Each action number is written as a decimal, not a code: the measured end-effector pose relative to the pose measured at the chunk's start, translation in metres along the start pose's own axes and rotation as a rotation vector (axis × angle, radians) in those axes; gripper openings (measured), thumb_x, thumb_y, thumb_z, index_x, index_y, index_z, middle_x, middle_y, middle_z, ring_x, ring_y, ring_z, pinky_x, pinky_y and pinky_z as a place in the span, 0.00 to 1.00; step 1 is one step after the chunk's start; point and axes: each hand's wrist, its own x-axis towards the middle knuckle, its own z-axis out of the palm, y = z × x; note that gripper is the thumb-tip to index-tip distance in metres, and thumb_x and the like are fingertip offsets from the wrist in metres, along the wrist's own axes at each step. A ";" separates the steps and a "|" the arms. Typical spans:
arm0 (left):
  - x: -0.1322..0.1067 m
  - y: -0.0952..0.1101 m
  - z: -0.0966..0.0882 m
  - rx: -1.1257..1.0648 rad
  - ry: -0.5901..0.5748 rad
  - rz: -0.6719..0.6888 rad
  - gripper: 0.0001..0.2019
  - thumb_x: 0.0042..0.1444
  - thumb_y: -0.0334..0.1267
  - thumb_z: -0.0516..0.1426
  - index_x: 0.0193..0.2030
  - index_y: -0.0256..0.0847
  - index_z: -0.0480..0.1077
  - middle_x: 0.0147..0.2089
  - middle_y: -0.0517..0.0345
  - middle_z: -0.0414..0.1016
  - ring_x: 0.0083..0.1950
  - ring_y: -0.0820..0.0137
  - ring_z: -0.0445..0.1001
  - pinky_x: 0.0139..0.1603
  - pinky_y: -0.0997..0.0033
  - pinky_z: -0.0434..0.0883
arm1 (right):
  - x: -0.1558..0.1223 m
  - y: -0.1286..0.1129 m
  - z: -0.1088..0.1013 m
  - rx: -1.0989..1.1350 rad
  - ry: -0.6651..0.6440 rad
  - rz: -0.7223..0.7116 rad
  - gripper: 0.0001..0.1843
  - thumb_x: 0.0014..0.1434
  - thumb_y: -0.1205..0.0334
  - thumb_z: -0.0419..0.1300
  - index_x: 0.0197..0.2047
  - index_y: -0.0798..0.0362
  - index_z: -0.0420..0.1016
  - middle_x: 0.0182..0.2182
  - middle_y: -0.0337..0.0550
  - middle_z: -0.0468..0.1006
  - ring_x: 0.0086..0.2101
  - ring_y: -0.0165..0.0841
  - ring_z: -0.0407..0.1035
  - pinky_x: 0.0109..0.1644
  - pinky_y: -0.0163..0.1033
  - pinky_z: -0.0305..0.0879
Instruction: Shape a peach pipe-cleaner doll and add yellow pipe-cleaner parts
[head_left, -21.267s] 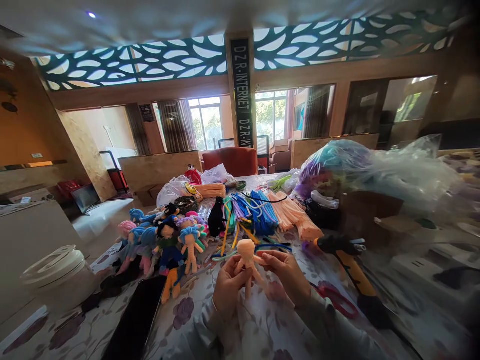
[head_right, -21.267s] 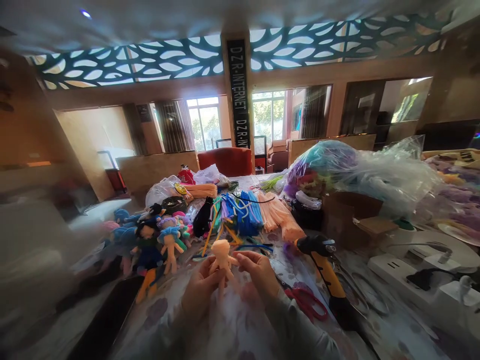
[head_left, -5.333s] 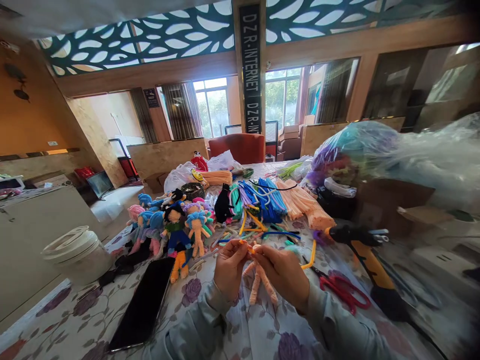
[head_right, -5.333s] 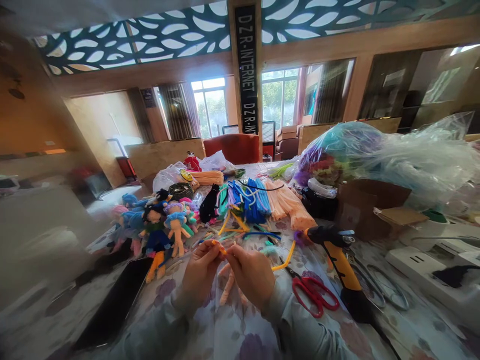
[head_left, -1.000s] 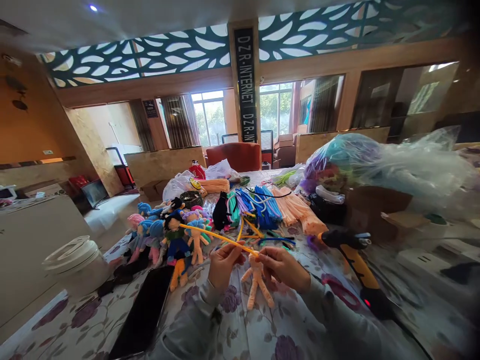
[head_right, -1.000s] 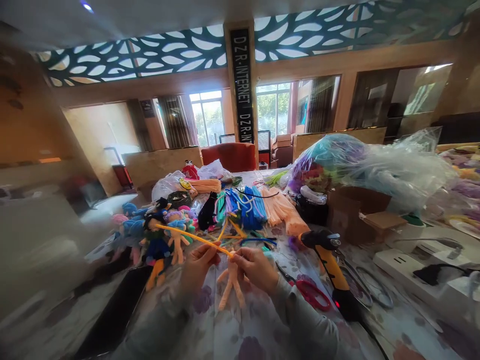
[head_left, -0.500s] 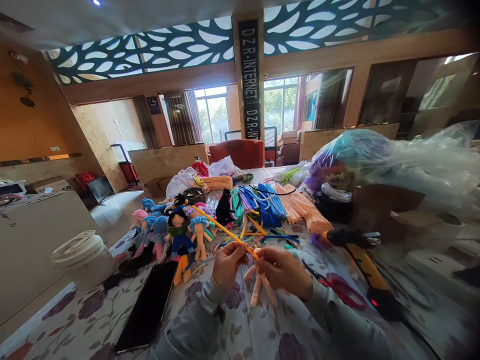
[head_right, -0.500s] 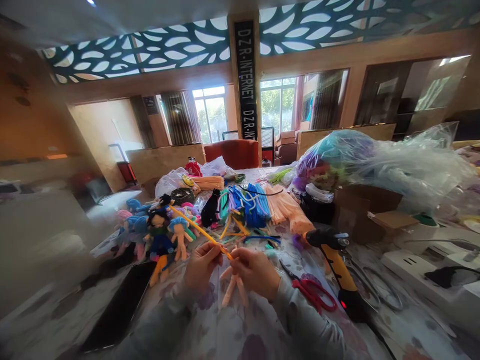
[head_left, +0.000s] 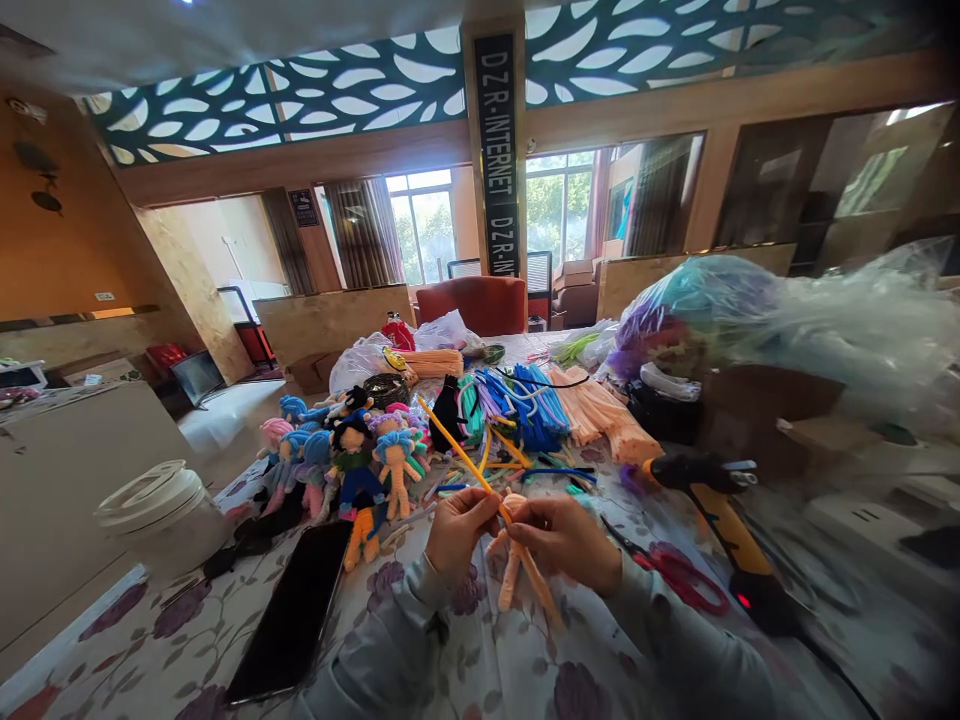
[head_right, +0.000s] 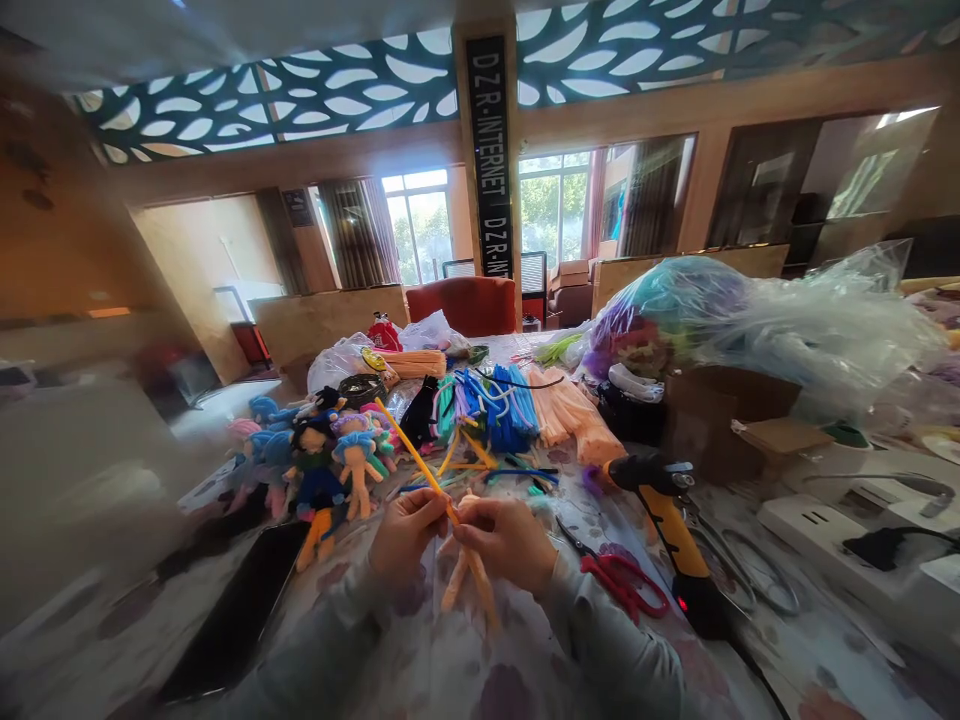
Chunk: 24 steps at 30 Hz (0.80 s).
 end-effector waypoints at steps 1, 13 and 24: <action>0.000 0.000 0.000 0.001 0.006 -0.003 0.12 0.40 0.42 0.67 0.22 0.35 0.74 0.20 0.59 0.72 0.21 0.78 0.65 0.23 0.77 0.62 | 0.000 0.002 0.001 -0.014 0.012 -0.013 0.14 0.57 0.55 0.57 0.25 0.54 0.72 0.19 0.34 0.67 0.19 0.25 0.59 0.22 0.30 0.54; 0.001 0.001 -0.001 -0.027 0.045 -0.031 0.13 0.38 0.43 0.68 0.21 0.35 0.73 0.18 0.62 0.69 0.18 0.79 0.64 0.21 0.78 0.61 | 0.002 0.001 -0.001 -0.066 -0.010 0.000 0.11 0.56 0.61 0.57 0.24 0.55 0.71 0.21 0.34 0.66 0.22 0.24 0.57 0.24 0.30 0.52; 0.001 0.004 -0.001 -0.064 0.049 -0.052 0.14 0.37 0.43 0.68 0.25 0.33 0.76 0.22 0.58 0.74 0.20 0.79 0.66 0.23 0.78 0.64 | 0.001 -0.003 -0.004 0.110 -0.163 0.144 0.11 0.52 0.61 0.59 0.21 0.55 0.67 0.18 0.33 0.65 0.19 0.23 0.56 0.21 0.30 0.51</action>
